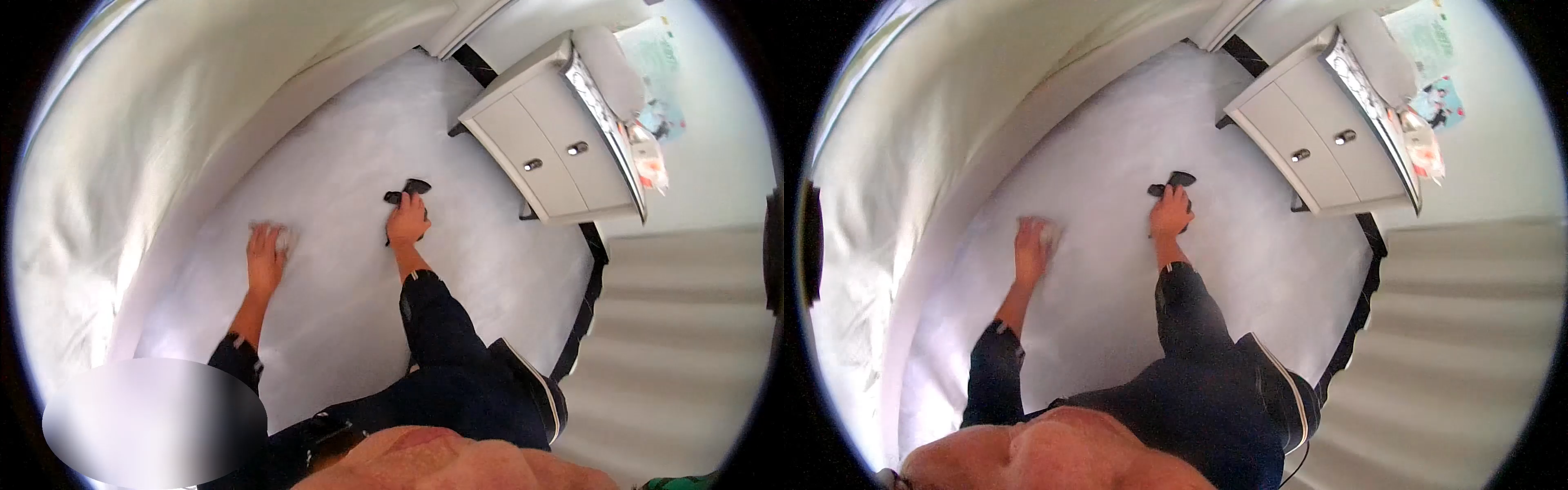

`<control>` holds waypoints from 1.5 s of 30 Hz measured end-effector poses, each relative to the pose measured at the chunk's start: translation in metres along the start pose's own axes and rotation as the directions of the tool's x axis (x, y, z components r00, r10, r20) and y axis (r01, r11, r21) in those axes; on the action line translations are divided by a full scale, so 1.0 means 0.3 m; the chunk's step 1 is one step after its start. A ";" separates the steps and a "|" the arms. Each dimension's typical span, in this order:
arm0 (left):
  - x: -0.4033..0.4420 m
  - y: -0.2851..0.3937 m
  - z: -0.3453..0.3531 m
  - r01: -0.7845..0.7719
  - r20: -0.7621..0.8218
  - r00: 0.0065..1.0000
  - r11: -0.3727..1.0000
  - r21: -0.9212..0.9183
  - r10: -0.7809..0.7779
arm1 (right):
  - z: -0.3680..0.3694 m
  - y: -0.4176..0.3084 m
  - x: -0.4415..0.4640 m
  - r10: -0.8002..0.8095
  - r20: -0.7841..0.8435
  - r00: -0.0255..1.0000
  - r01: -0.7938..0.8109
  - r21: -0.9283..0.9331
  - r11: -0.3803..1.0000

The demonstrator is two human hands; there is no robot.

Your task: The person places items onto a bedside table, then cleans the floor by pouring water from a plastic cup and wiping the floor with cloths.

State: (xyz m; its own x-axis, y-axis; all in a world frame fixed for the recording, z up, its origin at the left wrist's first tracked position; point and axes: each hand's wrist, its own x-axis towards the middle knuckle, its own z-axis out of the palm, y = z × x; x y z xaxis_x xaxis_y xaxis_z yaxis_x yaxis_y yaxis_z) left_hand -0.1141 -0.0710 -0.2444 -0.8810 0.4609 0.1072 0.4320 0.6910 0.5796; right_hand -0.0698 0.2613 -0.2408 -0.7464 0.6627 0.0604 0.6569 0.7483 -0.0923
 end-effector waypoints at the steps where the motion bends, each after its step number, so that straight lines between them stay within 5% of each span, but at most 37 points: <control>1: 0.157 0.030 0.027 -0.005 -0.049 0.999 1.000 0.004 0.005 | 0.026 0.006 0.068 -0.042 -0.029 0.999 0.042 0.012 0.999; 4: 0.550 0.127 0.127 0.027 0.038 0.999 0.985 0.169 -0.034 | 0.073 0.003 0.379 -0.140 -0.014 0.990 0.141 0.059 0.988; 7: 0.722 0.261 0.247 0.178 0.028 0.978 0.894 0.411 -0.208 | 0.103 -0.035 0.682 -0.007 -0.111 0.994 0.016 0.076 0.997; 10: 0.748 0.261 0.291 0.153 0.095 0.973 0.894 0.420 -0.211 | 0.112 -0.053 1.038 0.110 -0.190 0.976 -0.068 0.213 0.975; 14: 0.832 0.241 0.298 0.062 0.188 0.968 0.880 0.471 -0.169 | 0.169 -0.085 1.549 0.478 -0.186 0.858 -0.334 0.506 0.795; 18: 0.844 0.232 0.304 0.052 0.253 0.946 0.863 0.502 -0.204 | 0.149 -0.077 1.892 0.512 -0.221 0.830 -0.304 0.590 0.748; 20: 0.853 0.224 0.296 0.041 0.265 0.948 0.897 0.440 -0.174 | 0.215 -0.058 1.995 0.535 -0.396 0.746 -0.229 0.601 0.765; 22: 0.882 0.248 0.293 0.018 0.248 0.960 0.918 0.396 -0.126 | 0.384 0.037 2.090 0.439 -0.397 0.806 -0.048 0.696 0.717; 24: 0.869 0.272 0.298 -0.023 0.229 0.972 0.947 0.321 -0.054 | 0.362 0.159 2.114 0.132 -0.430 0.893 0.228 0.685 0.692; 26: 0.851 0.222 0.293 -0.029 0.192 0.980 0.935 0.352 -0.042 | 0.360 0.158 2.180 0.058 -0.536 0.842 0.281 0.528 0.801; 28: 0.890 0.203 0.318 -0.049 0.158 0.988 0.946 0.320 -0.003 | 0.365 0.201 2.241 -0.095 -0.409 0.908 0.279 0.420 0.864; 33: 0.900 0.201 0.318 -0.058 0.166 0.986 0.934 0.354 -0.002 | 0.254 0.102 2.043 -0.091 -0.563 0.821 0.216 0.160 0.963; 36: 0.892 0.208 0.339 -0.045 0.187 0.982 0.919 0.393 -0.032 | 0.283 0.095 1.966 -0.130 -0.588 0.799 0.292 0.190 0.937; 40: 0.862 0.182 0.364 0.004 0.271 0.954 0.904 0.427 -0.132 | 0.283 -0.022 1.787 -0.227 -0.297 0.928 0.263 0.086 0.961; 42: 0.837 0.181 0.355 -0.040 0.236 0.969 0.908 0.417 -0.065 | 0.270 -0.066 1.720 -0.252 -0.428 0.868 0.310 0.072 0.948; 45: 0.827 0.185 0.345 -0.027 0.223 0.972 0.912 0.409 -0.071 | 0.286 -0.114 1.793 -0.189 -0.387 0.902 0.237 0.079 0.968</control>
State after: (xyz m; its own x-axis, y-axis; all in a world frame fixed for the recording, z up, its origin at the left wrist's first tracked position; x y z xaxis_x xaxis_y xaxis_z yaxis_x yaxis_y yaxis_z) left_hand -0.2888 0.1392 -0.2691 -0.8441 0.5232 -0.1172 0.4969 0.8455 0.1955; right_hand -0.5029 0.5897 -0.2905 -0.7568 0.4676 0.4567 0.4505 0.8794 -0.1538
